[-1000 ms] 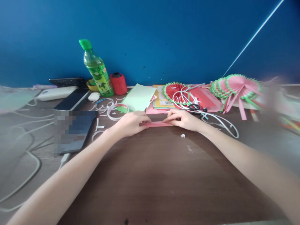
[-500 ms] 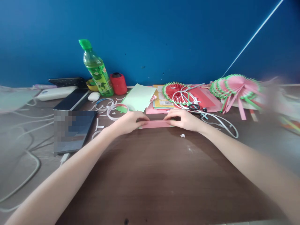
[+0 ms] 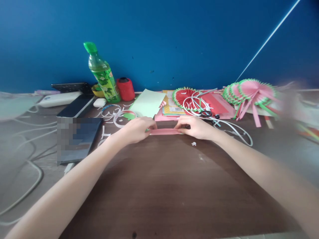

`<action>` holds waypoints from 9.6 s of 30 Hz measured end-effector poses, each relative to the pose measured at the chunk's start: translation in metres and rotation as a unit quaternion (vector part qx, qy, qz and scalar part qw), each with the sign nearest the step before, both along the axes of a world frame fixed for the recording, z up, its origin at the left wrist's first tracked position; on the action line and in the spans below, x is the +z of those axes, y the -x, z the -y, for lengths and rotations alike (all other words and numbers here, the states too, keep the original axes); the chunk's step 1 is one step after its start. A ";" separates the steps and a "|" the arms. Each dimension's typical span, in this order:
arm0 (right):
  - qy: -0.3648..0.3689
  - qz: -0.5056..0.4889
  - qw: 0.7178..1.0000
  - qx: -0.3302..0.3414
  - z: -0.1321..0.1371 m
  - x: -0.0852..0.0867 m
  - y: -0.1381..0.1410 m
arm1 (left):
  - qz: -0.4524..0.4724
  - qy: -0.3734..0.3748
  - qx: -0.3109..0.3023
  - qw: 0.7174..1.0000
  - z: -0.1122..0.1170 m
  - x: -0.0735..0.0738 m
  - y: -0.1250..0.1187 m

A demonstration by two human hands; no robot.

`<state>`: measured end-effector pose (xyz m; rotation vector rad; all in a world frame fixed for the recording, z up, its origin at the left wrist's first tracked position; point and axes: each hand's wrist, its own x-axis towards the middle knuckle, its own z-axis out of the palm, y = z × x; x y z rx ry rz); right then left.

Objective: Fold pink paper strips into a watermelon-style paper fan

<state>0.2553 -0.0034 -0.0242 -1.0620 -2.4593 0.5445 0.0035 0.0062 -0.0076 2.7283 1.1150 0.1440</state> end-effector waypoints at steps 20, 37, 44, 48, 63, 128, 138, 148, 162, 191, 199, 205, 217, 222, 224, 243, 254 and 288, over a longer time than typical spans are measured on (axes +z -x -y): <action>-0.074 0.126 0.989 0.013 0.005 0.003 0.002 | -0.031 -0.032 -0.017 0.999 -0.002 -0.003 0.002; -0.136 0.183 0.973 0.034 0.008 0.003 0.002 | -0.053 -0.105 -0.061 0.991 0.001 -0.006 0.001; -0.169 0.197 0.964 0.056 0.009 0.006 0.003 | -0.135 -0.152 -0.081 0.976 0.010 0.002 -0.004; -0.168 0.233 0.956 0.055 0.011 0.009 0.005 | -0.175 -0.165 -0.090 0.967 0.014 0.006 -0.006; -0.178 0.354 0.918 -0.034 0.041 0.017 0.025 | -0.273 -0.182 0.009 0.945 0.060 0.013 -0.037; -0.163 -0.076 0.961 -0.212 0.011 -0.030 0.022 | 0.128 -0.181 0.215 0.951 0.003 -0.031 -0.008; -0.082 -0.178 0.914 -0.356 -0.011 -0.021 0.008 | 0.033 -0.199 0.195 0.960 0.005 -0.031 -0.006; -0.080 -0.194 0.907 -0.365 -0.017 -0.027 0.016 | 0.046 -0.169 0.230 0.957 0.004 -0.029 -0.008; -0.099 -0.273 0.873 -0.392 -0.017 -0.024 0.014 | 0.006 -0.124 0.329 0.936 -0.006 -0.005 0.026; -0.050 -0.066 0.921 -0.381 -0.088 0.041 0.051 | -0.016 -0.153 0.289 0.945 -0.011 -0.018 0.021; -0.124 -0.247 0.899 -0.341 -0.063 0.074 -0.021 | 0.020 -0.145 0.307 0.940 -0.010 -0.013 0.020; -0.163 -0.105 0.957 -0.215 -0.054 0.040 -0.001 | 0.163 -0.105 0.350 0.917 -0.013 0.005 0.023; 0.055 -0.128 0.979 -0.147 -0.033 0.062 0.032 | 0.373 0.284 0.172 0.867 0.005 0.060 0.019; 0.062 -0.200 0.976 -0.057 -0.006 0.082 0.060 | 0.427 0.360 0.087 0.825 0.019 0.069 0.011; 0.032 -0.194 0.980 -0.040 -0.003 0.083 0.063 | 0.440 0.380 0.079 0.810 0.022 0.070 0.010; 0.034 -0.218 0.959 -0.179 -0.016 0.061 0.061 | 0.325 0.351 0.037 0.877 0.037 0.066 -0.009; 0.024 -0.256 0.963 -0.083 0.002 0.078 0.067 | 0.296 0.203 0.139 0.923 0.029 0.056 -0.006; 0.040 -0.330 0.942 -0.039 0.000 0.073 0.066 | 0.215 0.087 0.084 0.969 0.027 0.053 -0.005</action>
